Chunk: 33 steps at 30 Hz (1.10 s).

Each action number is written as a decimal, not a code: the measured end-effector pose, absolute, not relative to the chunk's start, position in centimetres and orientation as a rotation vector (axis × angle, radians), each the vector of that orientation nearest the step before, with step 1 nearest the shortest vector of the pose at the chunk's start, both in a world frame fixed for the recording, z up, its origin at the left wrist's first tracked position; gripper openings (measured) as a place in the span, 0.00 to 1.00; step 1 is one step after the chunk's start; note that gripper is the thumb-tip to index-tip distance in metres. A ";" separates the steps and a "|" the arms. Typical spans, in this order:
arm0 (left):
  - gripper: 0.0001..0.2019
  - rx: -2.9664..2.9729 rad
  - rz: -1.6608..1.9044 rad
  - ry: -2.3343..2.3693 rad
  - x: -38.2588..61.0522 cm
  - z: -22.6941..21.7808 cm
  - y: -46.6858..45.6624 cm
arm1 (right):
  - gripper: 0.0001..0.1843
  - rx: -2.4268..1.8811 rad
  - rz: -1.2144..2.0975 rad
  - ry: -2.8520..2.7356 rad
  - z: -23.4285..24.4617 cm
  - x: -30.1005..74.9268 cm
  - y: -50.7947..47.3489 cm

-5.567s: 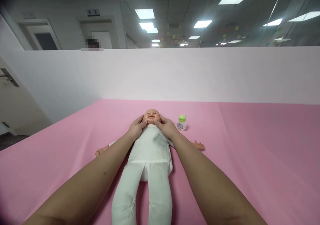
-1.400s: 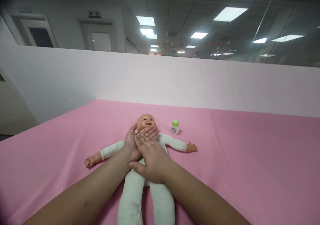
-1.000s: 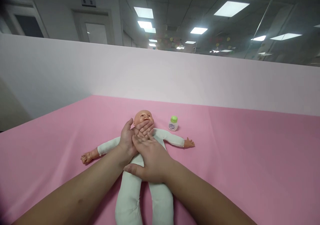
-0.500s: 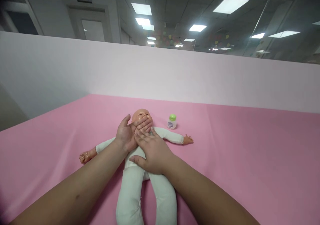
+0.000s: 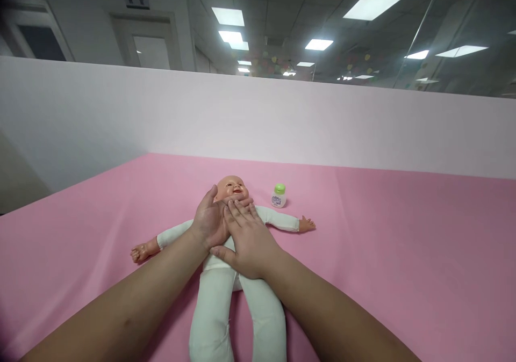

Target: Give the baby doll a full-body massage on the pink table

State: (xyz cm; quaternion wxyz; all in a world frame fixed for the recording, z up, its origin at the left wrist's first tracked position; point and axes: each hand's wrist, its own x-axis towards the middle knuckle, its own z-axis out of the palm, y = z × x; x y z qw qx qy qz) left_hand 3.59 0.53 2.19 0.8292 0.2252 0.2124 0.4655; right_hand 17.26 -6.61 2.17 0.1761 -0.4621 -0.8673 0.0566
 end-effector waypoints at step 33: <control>0.33 0.502 1.061 0.333 2.2 2.7 1.5 | 0.47 -1.377 0.128 -2.489 3.0 17.2 -7.4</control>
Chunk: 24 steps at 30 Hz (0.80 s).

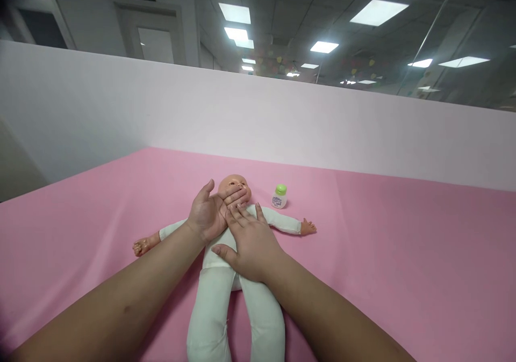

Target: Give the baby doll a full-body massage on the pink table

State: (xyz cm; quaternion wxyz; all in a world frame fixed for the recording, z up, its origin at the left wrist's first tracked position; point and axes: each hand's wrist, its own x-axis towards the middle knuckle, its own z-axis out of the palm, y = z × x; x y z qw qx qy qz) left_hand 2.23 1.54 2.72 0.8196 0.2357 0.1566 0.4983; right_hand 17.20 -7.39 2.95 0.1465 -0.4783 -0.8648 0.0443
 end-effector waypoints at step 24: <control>0.36 0.491 1.054 0.354 2.1 3.7 1.1 | 0.52 -1.179 0.068 -2.572 2.7 17.4 -7.4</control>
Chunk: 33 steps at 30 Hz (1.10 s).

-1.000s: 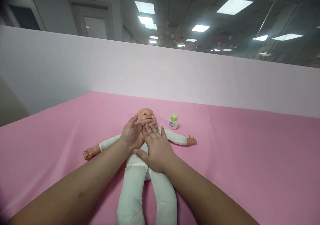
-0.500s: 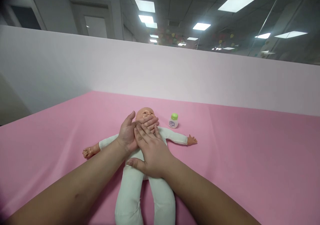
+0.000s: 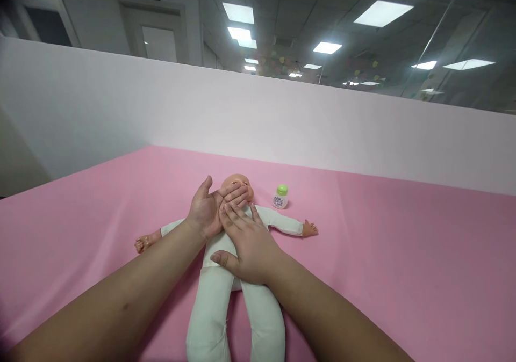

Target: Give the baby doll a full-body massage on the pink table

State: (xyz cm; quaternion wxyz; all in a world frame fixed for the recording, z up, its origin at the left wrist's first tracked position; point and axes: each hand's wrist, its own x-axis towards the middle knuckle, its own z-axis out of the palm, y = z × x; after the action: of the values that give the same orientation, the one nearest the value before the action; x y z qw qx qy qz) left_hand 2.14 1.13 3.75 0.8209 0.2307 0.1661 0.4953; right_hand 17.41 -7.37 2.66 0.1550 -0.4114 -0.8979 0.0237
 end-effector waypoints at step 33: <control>0.24 0.595 1.043 0.548 6.0 2.4 -0.3 | 0.49 -1.102 0.080 -2.225 0.3 18.8 -4.4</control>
State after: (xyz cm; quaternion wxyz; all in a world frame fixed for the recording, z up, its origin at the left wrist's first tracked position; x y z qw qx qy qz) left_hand 6.04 -0.26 2.44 0.7901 0.2763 0.2544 0.4845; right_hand 18.77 -4.44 0.26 0.3229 -0.4200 -0.8476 0.0306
